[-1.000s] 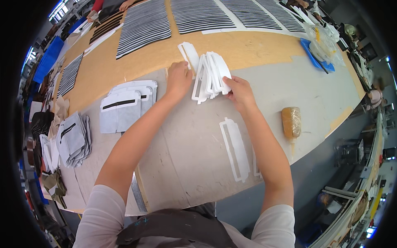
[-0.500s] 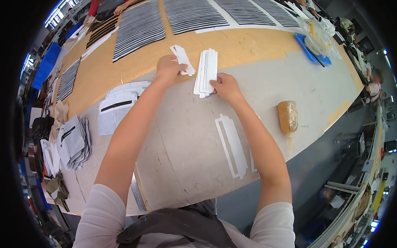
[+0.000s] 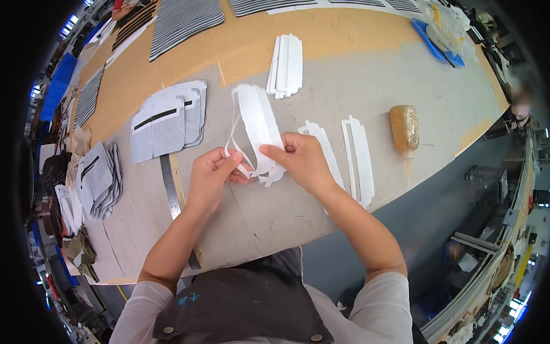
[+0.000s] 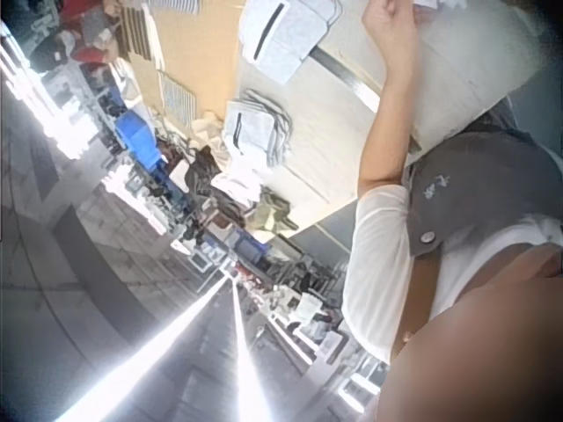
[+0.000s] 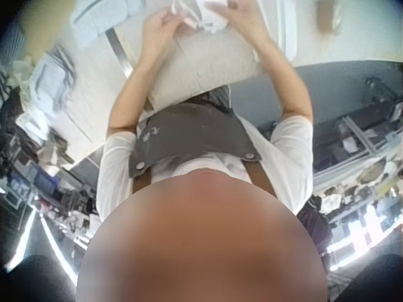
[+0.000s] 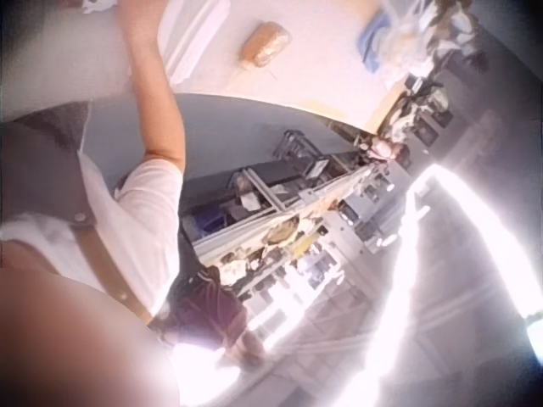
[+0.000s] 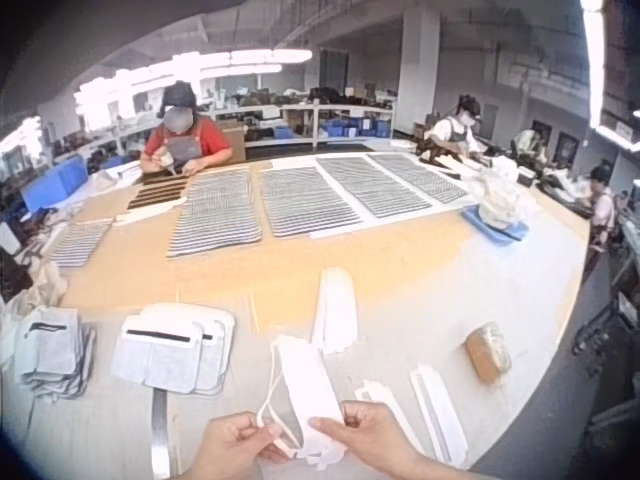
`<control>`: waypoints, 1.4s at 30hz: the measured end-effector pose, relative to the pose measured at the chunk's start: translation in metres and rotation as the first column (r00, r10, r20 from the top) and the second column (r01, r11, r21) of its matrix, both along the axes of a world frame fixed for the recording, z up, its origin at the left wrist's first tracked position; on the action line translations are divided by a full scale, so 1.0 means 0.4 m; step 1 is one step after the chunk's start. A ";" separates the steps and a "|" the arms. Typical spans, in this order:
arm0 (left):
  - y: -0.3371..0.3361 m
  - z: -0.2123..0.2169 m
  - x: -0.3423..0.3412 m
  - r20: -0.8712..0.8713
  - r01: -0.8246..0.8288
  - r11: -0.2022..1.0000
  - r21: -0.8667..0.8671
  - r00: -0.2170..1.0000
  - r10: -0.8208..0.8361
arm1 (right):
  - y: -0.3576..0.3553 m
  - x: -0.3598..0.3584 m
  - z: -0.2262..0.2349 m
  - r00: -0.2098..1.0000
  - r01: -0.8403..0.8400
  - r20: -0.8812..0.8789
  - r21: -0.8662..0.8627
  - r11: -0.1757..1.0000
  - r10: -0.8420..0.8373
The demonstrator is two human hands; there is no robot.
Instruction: Applying adhesive and attaching lining strips to fabric pouch components.
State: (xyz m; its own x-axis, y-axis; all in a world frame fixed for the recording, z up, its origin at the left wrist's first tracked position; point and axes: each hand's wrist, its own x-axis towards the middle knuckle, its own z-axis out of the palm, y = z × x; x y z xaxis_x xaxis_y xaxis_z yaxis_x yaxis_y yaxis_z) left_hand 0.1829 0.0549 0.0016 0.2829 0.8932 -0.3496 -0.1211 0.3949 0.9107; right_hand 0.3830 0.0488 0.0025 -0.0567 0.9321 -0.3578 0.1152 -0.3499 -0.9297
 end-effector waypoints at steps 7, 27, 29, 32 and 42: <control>-0.080 0.016 -0.091 -0.065 0.083 0.985 -0.148 0.994 -0.093 | -0.068 0.114 0.013 0.868 0.471 -0.184 0.011 0.882 -0.461; -0.238 -0.007 0.026 -0.217 0.110 0.987 -0.116 0.967 -0.134 | -0.196 0.108 0.004 0.888 -0.141 0.432 -0.069 0.988 0.157; -0.256 -0.012 0.032 -0.199 0.077 0.990 -0.121 0.975 -0.100 | -0.183 0.095 0.023 0.903 -0.154 0.378 -0.156 0.976 0.203; -0.254 0.014 0.033 -0.264 0.117 0.983 -0.140 0.953 -0.151 | -0.173 0.105 0.028 0.809 -0.284 0.509 -0.099 0.954 0.294; -0.126 -0.011 0.025 -0.858 0.778 0.367 0.510 0.491 0.152 | -0.194 0.097 0.023 0.712 -0.304 0.681 0.079 0.950 0.171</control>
State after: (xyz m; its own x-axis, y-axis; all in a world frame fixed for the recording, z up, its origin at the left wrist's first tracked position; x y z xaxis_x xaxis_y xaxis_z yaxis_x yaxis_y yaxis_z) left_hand 0.1930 0.0047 -0.0029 0.6966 0.6916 0.1909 0.6050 -0.7092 0.3620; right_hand 0.4217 -0.0289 0.0117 -0.0970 0.9694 -0.2256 0.7765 -0.0681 -0.6264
